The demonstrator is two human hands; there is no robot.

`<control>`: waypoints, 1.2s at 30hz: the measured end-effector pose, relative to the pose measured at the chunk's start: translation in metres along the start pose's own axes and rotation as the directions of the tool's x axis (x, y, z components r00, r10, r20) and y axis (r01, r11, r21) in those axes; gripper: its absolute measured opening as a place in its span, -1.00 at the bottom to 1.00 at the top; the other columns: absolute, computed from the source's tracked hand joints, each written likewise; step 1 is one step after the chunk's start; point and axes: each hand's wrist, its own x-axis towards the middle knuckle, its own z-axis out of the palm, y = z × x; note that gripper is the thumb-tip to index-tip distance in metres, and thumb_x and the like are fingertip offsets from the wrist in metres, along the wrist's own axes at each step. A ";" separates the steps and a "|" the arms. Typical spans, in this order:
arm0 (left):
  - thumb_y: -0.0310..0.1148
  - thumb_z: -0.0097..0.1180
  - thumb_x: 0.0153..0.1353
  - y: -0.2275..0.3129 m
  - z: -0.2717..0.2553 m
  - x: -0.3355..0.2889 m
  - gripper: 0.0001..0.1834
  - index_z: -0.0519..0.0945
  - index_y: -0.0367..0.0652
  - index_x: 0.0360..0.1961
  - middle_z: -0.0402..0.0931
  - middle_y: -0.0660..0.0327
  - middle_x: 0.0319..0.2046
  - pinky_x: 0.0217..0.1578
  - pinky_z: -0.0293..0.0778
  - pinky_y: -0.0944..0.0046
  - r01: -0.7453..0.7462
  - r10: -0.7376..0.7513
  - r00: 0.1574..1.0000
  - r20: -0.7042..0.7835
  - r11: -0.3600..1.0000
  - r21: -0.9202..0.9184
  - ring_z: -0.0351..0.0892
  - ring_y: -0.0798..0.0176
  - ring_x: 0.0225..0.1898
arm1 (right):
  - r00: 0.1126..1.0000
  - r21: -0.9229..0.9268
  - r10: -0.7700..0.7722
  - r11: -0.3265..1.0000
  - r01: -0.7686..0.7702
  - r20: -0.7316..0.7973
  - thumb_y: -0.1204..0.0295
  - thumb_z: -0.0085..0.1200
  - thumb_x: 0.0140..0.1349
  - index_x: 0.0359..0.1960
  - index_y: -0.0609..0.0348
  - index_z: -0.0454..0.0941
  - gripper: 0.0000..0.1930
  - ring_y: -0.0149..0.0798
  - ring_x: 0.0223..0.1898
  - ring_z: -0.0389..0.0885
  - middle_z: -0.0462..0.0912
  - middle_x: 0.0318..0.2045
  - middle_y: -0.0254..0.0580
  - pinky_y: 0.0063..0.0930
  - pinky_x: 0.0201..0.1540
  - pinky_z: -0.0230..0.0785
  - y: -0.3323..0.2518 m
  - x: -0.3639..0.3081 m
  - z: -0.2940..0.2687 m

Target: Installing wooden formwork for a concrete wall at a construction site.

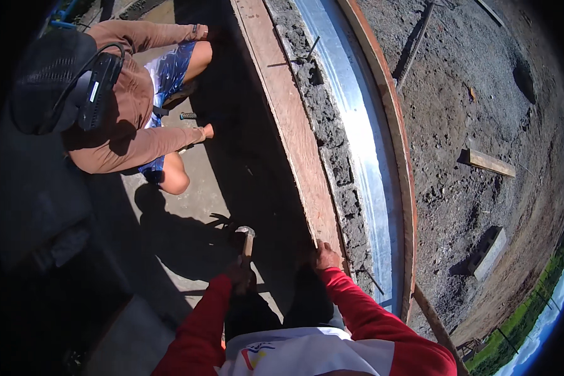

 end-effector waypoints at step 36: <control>-0.32 0.02 -0.20 -0.006 0.004 -0.028 -0.50 0.22 -0.36 -0.22 0.40 0.06 -0.53 -0.62 0.35 0.30 0.011 0.014 0.995 -0.095 0.965 0.260 0.43 0.24 -0.57 | 1.000 -0.144 0.003 0.990 -0.001 0.017 0.37 -0.15 -0.15 -0.21 -0.02 0.21 -0.64 -0.03 -0.48 0.42 0.40 -0.43 -0.08 -0.25 -0.45 0.28 0.002 -0.003 0.008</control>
